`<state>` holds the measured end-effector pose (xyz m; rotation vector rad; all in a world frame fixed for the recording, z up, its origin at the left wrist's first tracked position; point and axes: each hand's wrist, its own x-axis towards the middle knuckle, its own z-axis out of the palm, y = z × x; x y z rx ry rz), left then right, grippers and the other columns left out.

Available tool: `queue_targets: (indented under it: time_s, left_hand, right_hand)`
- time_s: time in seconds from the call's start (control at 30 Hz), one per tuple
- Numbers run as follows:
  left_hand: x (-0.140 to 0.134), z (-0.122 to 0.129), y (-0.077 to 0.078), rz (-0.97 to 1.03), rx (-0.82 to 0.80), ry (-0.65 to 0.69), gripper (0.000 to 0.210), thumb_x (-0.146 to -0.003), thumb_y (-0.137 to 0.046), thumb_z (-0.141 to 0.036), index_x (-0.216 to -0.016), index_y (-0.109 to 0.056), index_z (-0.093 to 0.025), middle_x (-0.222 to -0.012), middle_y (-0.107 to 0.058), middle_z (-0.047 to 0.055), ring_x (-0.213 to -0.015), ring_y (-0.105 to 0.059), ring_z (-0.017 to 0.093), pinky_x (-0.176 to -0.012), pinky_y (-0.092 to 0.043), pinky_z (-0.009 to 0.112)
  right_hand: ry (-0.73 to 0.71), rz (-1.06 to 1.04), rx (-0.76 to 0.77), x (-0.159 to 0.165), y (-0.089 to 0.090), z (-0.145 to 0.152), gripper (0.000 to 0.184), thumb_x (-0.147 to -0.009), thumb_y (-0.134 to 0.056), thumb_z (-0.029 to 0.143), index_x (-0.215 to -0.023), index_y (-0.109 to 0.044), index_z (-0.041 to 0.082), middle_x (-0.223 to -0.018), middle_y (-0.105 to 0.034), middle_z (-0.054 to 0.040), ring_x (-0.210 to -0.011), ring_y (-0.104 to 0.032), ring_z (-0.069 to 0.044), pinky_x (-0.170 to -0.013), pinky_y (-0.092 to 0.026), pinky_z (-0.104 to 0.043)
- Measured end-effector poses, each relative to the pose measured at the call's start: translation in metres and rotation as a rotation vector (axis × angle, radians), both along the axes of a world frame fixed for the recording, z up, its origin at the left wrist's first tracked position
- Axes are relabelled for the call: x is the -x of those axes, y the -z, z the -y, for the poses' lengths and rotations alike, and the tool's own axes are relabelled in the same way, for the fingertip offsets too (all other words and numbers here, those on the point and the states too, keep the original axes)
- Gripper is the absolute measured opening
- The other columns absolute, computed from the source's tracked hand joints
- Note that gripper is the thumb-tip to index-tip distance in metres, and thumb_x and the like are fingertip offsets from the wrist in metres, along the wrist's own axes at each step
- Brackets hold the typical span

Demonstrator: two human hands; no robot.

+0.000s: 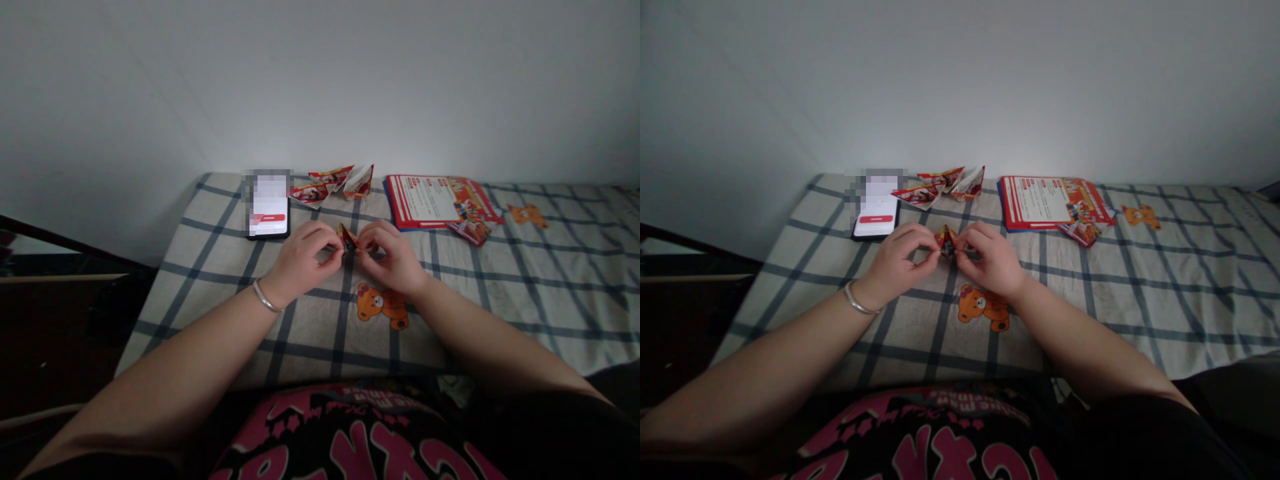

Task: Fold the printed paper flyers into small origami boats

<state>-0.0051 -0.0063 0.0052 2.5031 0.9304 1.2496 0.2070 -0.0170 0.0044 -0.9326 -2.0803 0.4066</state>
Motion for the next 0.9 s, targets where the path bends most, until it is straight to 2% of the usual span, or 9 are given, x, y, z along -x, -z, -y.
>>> queue_targets:
  time_s: [0.13, 0.23, 0.3, 0.4, 0.57, 0.77, 0.9]
  left_hand:
    - [0.001, -0.005, 0.001, 0.042, 0.078, -0.038, 0.009, -0.086, -0.057, -0.011, -0.083, -0.056, -0.019, -0.085, -0.061, 0.001, -0.085, -0.060, 0.016, -0.080, -0.052, 0.031]
    - [0.002, -0.007, 0.001, 0.051, 0.088, -0.034, 0.010, -0.086, -0.056, -0.010, -0.083, -0.055, -0.019, -0.084, -0.060, 0.001, -0.082, -0.058, 0.015, -0.077, -0.051, 0.029]
    - [0.002, -0.009, 0.002, 0.054, 0.083, -0.039, 0.011, -0.086, -0.056, -0.008, -0.083, -0.054, -0.019, -0.083, -0.058, 0.000, -0.081, -0.058, 0.015, -0.076, -0.050, 0.029]
    - [0.002, -0.010, 0.004, 0.057, 0.082, -0.065, 0.013, -0.085, -0.055, -0.006, -0.086, -0.055, -0.019, -0.086, -0.058, 0.001, -0.083, -0.057, 0.015, -0.076, -0.051, 0.029]
    - [0.003, -0.011, 0.008, 0.042, 0.092, -0.059, 0.022, -0.086, -0.052, -0.003, -0.095, -0.064, -0.020, -0.097, -0.057, 0.003, -0.093, -0.059, 0.016, -0.077, -0.052, 0.029]
    - [0.004, -0.012, 0.010, -0.004, 0.180, -0.050, 0.022, -0.086, -0.050, -0.002, -0.087, -0.065, -0.018, -0.095, -0.059, 0.003, -0.090, -0.061, 0.015, -0.081, -0.052, 0.030]
    - [0.004, -0.014, 0.011, -0.022, 0.237, -0.093, 0.019, -0.088, -0.050, -0.006, -0.092, -0.064, -0.017, -0.095, -0.062, 0.004, -0.090, -0.062, 0.016, -0.081, -0.052, 0.030]
  right_hand:
    - [0.010, -0.042, 0.001, -0.002, 0.002, -0.005, 0.009, -0.086, -0.056, 0.015, -0.084, -0.054, 0.024, -0.088, -0.061, -0.0037, -0.079, -0.058, -0.017, -0.066, -0.051, -0.031]
    - [0.030, -0.078, 0.019, -0.003, 0.005, -0.007, 0.010, -0.086, -0.057, 0.015, -0.084, -0.055, 0.024, -0.090, -0.063, -0.0036, -0.091, -0.062, -0.019, -0.078, -0.054, -0.035]
    - [0.042, -0.142, 0.100, -0.003, 0.008, -0.008, 0.007, -0.086, -0.058, 0.017, -0.085, -0.056, 0.024, -0.094, -0.064, -0.0040, -0.097, -0.064, -0.019, -0.079, -0.056, -0.035]
    - [0.050, -0.247, 0.244, -0.003, 0.013, -0.009, 0.004, -0.086, -0.059, 0.021, -0.085, -0.057, 0.024, -0.097, -0.064, -0.0041, -0.095, -0.065, -0.018, -0.071, -0.058, -0.031]
    - [0.005, -0.396, 0.386, -0.002, 0.015, -0.012, 0.008, -0.085, -0.062, 0.025, -0.081, -0.055, 0.023, -0.098, -0.068, -0.0045, -0.094, -0.066, -0.018, -0.073, -0.057, -0.031]
    - [-0.004, -0.453, 0.488, -0.002, 0.014, -0.011, 0.013, -0.085, -0.062, 0.028, -0.079, -0.051, 0.024, -0.104, -0.072, -0.0045, -0.100, -0.068, -0.018, -0.076, -0.057, -0.032]
    - [-0.009, -0.471, 0.524, -0.003, 0.014, -0.012, 0.015, -0.085, -0.060, 0.029, -0.079, -0.047, 0.025, -0.095, -0.071, -0.0037, -0.115, -0.064, -0.022, -0.074, -0.058, -0.031]
